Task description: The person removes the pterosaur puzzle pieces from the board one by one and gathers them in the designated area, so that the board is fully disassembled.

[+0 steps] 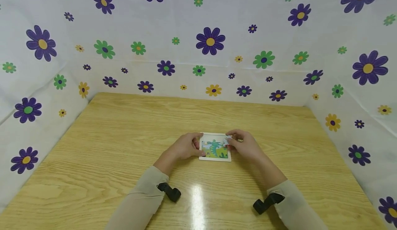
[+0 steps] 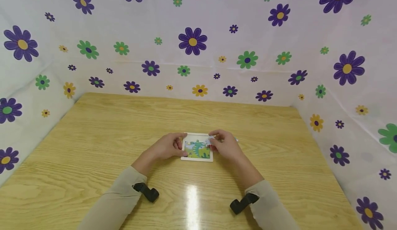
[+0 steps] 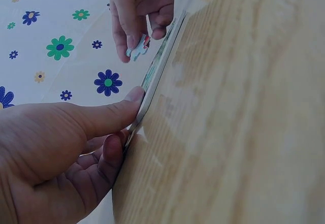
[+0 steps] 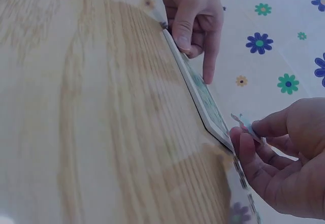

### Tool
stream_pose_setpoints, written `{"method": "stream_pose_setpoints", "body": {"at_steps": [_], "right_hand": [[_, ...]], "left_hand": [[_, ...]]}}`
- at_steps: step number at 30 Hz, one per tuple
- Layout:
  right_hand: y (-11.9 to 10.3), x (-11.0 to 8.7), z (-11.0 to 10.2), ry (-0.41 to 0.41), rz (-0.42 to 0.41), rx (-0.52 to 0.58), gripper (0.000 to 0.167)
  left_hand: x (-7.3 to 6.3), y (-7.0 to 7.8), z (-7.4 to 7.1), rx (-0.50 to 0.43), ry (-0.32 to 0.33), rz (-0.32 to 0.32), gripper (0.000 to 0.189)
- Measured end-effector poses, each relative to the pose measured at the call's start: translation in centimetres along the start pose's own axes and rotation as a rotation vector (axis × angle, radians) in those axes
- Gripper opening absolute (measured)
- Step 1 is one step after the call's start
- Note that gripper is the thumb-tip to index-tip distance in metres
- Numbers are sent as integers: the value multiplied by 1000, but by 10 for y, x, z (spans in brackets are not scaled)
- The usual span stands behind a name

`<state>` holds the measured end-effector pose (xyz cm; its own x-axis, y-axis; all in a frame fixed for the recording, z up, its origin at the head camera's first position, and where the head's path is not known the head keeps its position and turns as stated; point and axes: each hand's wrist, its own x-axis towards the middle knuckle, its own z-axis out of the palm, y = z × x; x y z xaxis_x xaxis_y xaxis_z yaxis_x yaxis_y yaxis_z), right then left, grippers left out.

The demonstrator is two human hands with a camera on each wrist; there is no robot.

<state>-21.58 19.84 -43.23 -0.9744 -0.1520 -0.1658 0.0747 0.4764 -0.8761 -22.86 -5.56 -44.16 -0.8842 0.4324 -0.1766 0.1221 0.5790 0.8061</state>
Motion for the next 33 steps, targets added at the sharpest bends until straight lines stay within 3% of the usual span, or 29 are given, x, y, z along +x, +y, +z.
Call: {"method": "stream_pose_setpoints", "body": {"at_steps": [9,24,33], "right_hand": [[14,-7,-25,72,20,-57,28],[26,-19,-51,137,103,185,41],[43,-16,-63,248,151,318,45]], "left_hand": [[-1,1,-1,-1,0,-1,78],[1,-6,2,-15,-2,36,79],[1,-5,2,-13,3,22,78]]}}
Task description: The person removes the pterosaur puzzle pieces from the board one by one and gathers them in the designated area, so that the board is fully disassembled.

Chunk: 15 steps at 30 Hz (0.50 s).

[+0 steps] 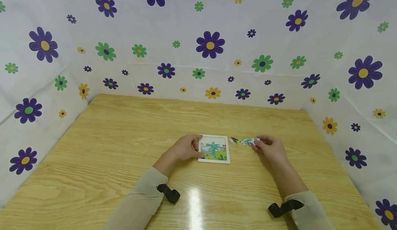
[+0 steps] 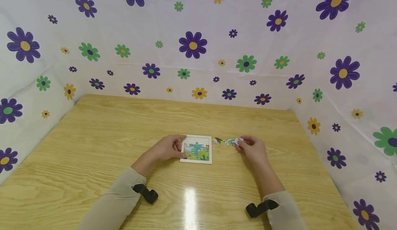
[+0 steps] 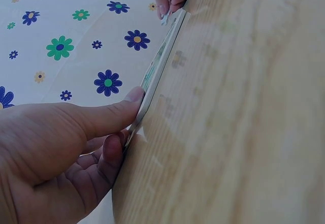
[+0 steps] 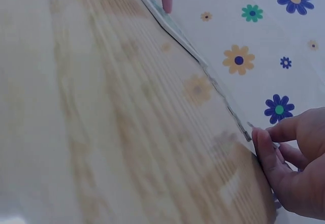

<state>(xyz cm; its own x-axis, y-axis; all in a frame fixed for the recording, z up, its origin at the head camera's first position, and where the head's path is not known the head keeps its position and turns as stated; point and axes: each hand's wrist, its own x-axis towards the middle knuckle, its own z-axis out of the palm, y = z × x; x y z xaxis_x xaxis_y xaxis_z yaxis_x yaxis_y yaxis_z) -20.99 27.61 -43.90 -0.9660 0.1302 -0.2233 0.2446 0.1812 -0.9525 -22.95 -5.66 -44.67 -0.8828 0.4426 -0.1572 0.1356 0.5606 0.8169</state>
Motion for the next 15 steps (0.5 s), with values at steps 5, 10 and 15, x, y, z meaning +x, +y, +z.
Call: {"method": "stream_pose_setpoints", "body": {"at_steps": [5,10,15], "right_hand": [[2,4,-8,46,-16,-3,45],[4,6,-14,63,-5,4,46],[7,6,-16,98,0,-42,44]], "left_hand": [[0,1,0,1,0,1,78],[-1,2,-1,16,-1,3,78],[-1,1,-1,18,1,6,79]]}}
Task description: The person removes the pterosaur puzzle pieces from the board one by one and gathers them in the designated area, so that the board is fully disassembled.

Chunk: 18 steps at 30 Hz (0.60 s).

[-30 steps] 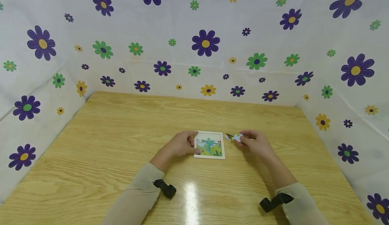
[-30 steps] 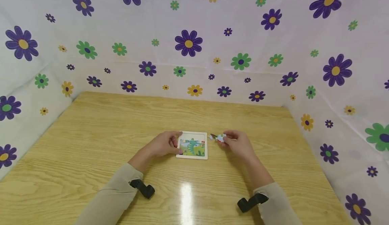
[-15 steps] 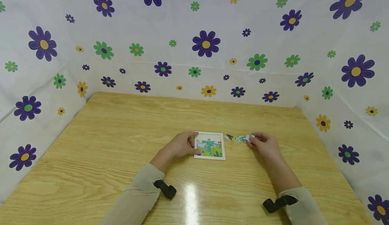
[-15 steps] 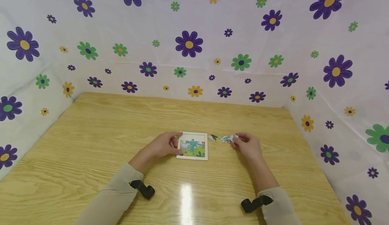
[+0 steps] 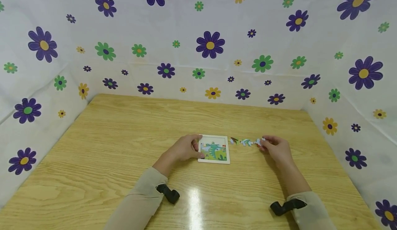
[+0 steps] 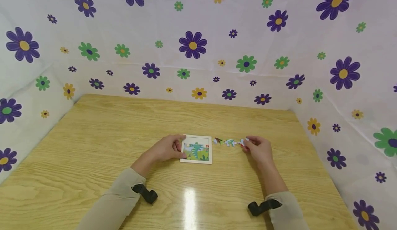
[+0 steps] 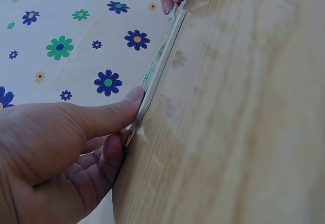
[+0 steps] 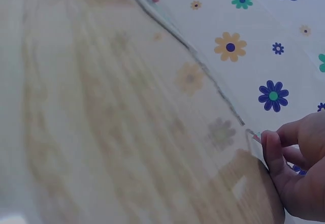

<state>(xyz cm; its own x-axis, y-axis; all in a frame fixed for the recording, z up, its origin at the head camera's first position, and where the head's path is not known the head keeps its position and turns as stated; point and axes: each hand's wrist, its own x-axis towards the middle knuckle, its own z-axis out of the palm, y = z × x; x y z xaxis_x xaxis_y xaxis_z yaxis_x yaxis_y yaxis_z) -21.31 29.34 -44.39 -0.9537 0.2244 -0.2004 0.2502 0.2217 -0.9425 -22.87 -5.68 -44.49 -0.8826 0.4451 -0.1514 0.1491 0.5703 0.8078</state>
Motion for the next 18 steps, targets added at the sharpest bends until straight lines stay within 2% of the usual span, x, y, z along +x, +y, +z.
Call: {"method": "stream_pose_setpoints", "body": {"at_steps": [6,18], "right_hand": [[4,-1,2,11,-35,-98,41],[6,-1,4,65,-46,-87,42]], "left_hand": [[-1,-5,2,-7,4,-26,79],[1,-3,2,6,-1,-2,78]]}}
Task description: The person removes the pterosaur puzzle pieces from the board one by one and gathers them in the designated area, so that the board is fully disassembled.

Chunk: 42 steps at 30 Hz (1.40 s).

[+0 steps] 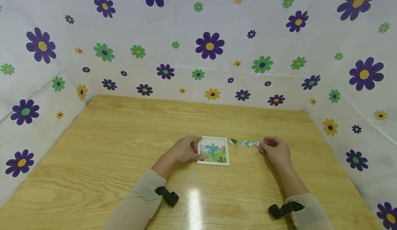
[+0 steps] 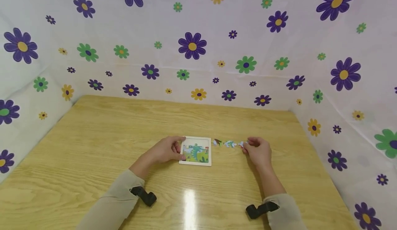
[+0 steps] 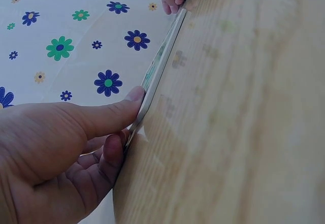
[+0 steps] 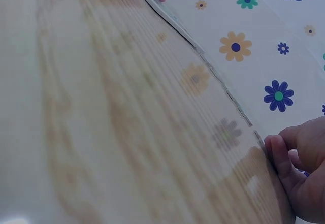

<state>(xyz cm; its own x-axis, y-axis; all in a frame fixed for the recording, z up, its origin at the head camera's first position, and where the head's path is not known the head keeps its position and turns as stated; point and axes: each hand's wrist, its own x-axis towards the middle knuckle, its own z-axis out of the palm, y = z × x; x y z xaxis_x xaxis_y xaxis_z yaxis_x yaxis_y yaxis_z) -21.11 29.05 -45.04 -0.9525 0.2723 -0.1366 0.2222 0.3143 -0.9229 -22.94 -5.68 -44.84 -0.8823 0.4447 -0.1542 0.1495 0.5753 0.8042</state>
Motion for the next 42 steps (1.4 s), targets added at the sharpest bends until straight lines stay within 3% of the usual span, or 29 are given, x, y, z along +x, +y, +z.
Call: {"method": "stream_pose_setpoints", "body": {"at_steps": [11,21,27,30,37,42], "right_hand": [[3,-5,0,-3,18,6,41],[-8,0,-1,-13,-14,26,42],[-13,-4,9,-36,-13,2,40],[-19,-8,16,-75,-26,-7,41],[-41,-22,38,-252,-60,32,44],[-48,-29,54,-288,-57,14,42]], "left_hand": [[-5,3,0,1,-9,2,77],[1,4,-7,7,5,25,80],[2,2,-5,7,-14,24,81],[1,2,-6,4,-12,26,81],[-1,1,-7,8,-7,25,80],[-4,2,-5,4,-11,21,80]]}}
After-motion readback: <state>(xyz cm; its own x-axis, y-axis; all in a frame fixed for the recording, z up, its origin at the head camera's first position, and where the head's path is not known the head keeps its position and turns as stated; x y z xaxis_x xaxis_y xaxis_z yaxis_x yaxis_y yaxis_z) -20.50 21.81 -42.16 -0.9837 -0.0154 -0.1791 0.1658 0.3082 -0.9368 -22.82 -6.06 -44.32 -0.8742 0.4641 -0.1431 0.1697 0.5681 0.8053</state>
